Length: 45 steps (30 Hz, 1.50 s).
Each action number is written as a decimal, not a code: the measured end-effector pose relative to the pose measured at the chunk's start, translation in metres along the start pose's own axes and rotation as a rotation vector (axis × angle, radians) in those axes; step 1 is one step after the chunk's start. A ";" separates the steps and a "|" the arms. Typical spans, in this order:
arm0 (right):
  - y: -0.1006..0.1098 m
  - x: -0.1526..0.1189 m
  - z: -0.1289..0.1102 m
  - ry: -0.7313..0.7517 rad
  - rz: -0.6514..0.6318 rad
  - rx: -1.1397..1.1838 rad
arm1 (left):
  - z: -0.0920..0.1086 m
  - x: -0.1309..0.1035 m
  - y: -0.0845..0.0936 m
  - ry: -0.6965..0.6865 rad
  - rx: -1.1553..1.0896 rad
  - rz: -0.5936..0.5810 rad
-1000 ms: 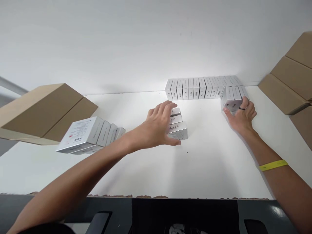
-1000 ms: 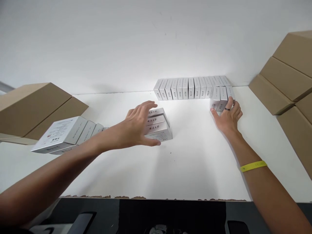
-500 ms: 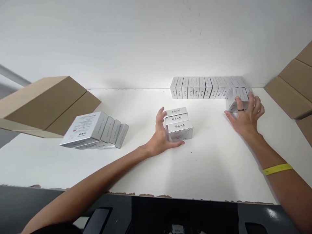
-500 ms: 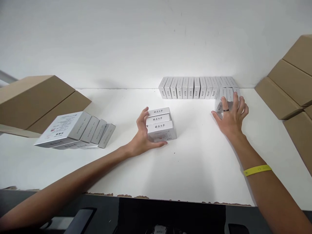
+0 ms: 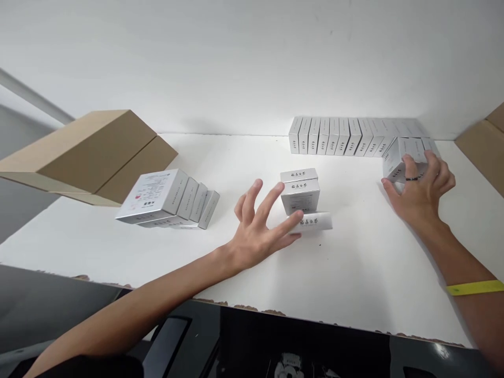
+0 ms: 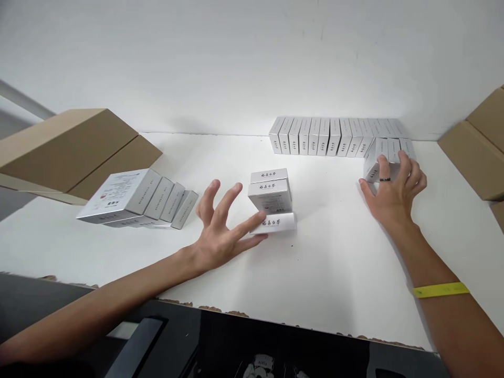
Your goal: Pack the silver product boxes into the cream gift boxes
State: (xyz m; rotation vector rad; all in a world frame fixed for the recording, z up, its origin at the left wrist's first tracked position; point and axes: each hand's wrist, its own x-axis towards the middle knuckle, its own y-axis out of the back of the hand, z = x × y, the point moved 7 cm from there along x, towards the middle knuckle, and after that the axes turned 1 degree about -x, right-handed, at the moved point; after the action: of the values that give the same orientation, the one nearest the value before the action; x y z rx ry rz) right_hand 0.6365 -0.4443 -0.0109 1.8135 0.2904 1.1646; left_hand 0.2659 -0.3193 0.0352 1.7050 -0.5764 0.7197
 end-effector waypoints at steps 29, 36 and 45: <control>-0.005 0.000 0.000 -0.006 -0.048 0.027 | -0.007 -0.001 -0.010 0.203 -0.399 -0.210; 0.000 0.000 -0.005 -0.001 -0.021 0.028 | -0.045 0.007 -0.031 0.290 -0.518 -0.134; 0.014 -0.003 -0.018 0.051 0.002 0.010 | -0.062 0.016 -0.081 0.580 -1.084 -0.380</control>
State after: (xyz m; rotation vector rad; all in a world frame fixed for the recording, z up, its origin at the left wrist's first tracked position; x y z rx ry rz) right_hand 0.6165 -0.4438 0.0007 1.7950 0.3250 1.2144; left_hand 0.3230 -0.2399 0.0031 0.5204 -0.1416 0.4424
